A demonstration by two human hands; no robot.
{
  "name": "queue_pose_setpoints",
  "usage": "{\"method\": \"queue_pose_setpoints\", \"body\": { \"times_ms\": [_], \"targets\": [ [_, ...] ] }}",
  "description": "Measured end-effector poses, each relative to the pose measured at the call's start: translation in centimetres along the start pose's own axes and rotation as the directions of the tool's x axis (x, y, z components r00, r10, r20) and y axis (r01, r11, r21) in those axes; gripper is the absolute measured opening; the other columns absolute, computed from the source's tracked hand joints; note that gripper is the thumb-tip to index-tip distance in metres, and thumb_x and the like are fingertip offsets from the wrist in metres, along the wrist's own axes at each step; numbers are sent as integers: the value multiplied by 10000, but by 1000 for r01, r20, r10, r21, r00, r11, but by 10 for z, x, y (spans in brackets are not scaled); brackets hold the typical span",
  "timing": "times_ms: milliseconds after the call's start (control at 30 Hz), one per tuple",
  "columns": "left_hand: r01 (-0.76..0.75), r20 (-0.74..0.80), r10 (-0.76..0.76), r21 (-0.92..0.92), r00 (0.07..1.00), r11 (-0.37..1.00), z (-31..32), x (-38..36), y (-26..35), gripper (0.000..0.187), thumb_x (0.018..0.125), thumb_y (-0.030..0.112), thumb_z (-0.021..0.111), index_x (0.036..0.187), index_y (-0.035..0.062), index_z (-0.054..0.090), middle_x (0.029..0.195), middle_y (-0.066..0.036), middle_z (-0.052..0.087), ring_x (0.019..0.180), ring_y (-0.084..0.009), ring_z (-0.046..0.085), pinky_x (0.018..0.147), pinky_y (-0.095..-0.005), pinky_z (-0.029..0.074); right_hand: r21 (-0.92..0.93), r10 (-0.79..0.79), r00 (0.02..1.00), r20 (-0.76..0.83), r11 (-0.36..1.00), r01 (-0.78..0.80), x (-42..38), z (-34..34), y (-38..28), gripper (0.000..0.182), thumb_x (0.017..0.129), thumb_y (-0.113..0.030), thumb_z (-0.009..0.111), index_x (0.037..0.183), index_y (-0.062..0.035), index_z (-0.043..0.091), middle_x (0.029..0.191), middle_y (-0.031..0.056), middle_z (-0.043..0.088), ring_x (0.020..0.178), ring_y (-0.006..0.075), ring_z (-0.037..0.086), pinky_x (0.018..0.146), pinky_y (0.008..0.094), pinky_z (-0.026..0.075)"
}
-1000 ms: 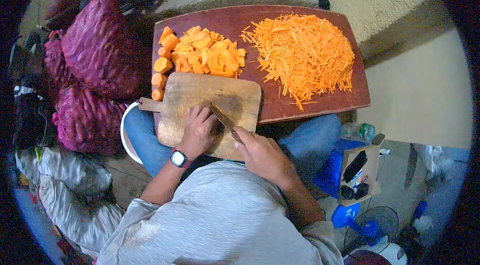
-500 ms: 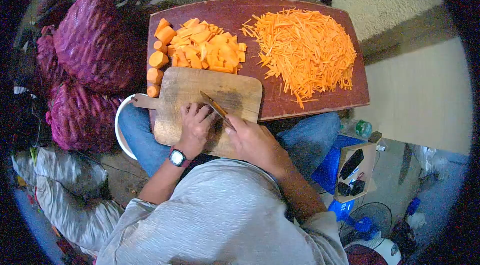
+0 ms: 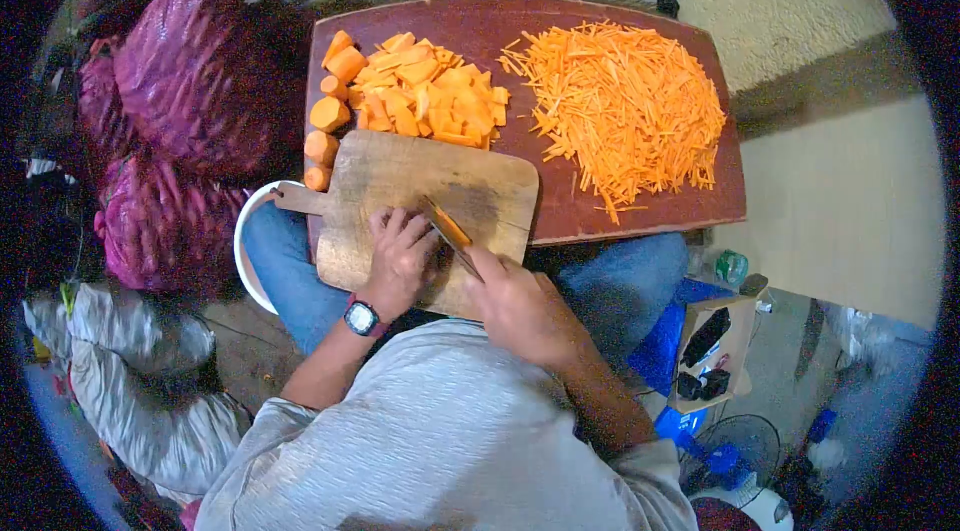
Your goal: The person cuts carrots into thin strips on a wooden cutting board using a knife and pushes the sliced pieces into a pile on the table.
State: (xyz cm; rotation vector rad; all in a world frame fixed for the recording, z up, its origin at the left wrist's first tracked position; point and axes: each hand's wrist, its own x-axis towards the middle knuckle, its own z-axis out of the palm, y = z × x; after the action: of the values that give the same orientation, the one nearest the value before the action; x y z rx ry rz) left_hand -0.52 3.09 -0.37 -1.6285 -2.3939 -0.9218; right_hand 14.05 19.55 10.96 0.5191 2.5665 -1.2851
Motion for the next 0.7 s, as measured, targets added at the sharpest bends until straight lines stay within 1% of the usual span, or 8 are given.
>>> {"method": "queue_pose_setpoints", "body": {
  "times_ms": [133, 233, 333, 433, 500, 533, 633, 700],
  "targets": [
    [11, 25, -11, -1, 1000, 1000, -5, 2, 3, 471, 703, 127, 811, 1161, 27, 771, 1081, -93, 659, 1132, -321, 600, 1016, -543, 401, 6, 36, 999, -16, 999, -36, 3, 13, 7, 371, 1055, -138, 635, 1390, 5, 565, 1113, 332, 726, 1049, 537, 703, 856, 592, 573],
    [15, 46, -13, -41, 999, 999, -4, 1, 3, 496, 694, 129, 813, 1177, 30, 756, 1071, -98, 648, 1143, -327, 597, 1036, -555, 402, 8, -46, 998, -45, 999, 46, 17, 14, 6, 374, 1063, -141, 628, 1401, 5, 561, 1115, 324, 731, 1057, 533, 705, 861, 591, 574],
    [27, 19, -26, -42, 999, 999, -1, -2, -2, 498, 695, 120, 808, 1181, 31, 751, 1085, -105, 647, 1158, -332, 596, 1062, -572, 403, 13, -35, 999, -34, 999, 35, 8, 11, 2, 375, 1065, -142, 628, 1400, 9, 558, 1124, 327, 732, 1066, 534, 702, 869, 590, 574],
    [14, 13, -14, -55, 1000, 998, 0, -4, -2, 517, 682, 114, 814, 1187, 28, 747, 1096, -108, 645, 1173, -338, 597, 1097, -591, 397, 25, 33, 999, -17, 999, -32, -3, 12, 3, 329, 1073, -138, 613, 1364, 10, 571, 1127, 341, 725, 1063, 541, 697, 862, 596, 568],
    [13, -3, -13, -59, 1000, 998, -2, -1, 0, 528, 660, 112, 823, 1175, 22, 750, 1077, -114, 647, 1174, -342, 600, 1126, -606, 388, 48, -49, 996, -70, 997, 52, 9, 21, 9, 322, 1077, -146, 614, 1360, 3, 582, 1123, 340, 722, 1056, 542, 697, 852, 593, 567],
    [11, -6, -12, -60, 1000, 998, 0, -1, 0, 528, 660, 112, 823, 1175, 22, 750, 1077, -114, 647, 1174, -342, 600, 1126, -606, 388, 45, -50, 996, -71, 998, 53, 12, 19, 7, 322, 1077, -146, 614, 1360, 3, 582, 1123, 340, 722, 1056, 542, 697, 852, 593, 567],
    [16, -8, -16, -52, 1000, 999, 0, -2, -3, 533, 649, 117, 828, 1166, 18, 748, 1073, -120, 647, 1183, -347, 600, 1145, -613, 379, 30, -19, 999, -30, 999, 20, 17, 13, -1, 324, 1082, -155, 612, 1368, -6, 588, 1102, 339, 720, 1043, 546, 696, 833, 586, 568],
    [22, 44, -19, -67, 999, 997, -4, -6, -2, 524, 646, 112, 826, 1156, 17, 750, 1076, -123, 649, 1204, -348, 599, 1150, -619, 378, 65, -28, 1000, -3, 997, 29, 1, 11, 3, 314, 1077, -174, 599, 1337, -8, 541, 1168, 321, 708, 1051, 548, 697, 855, 622, 572]
  ]
}}
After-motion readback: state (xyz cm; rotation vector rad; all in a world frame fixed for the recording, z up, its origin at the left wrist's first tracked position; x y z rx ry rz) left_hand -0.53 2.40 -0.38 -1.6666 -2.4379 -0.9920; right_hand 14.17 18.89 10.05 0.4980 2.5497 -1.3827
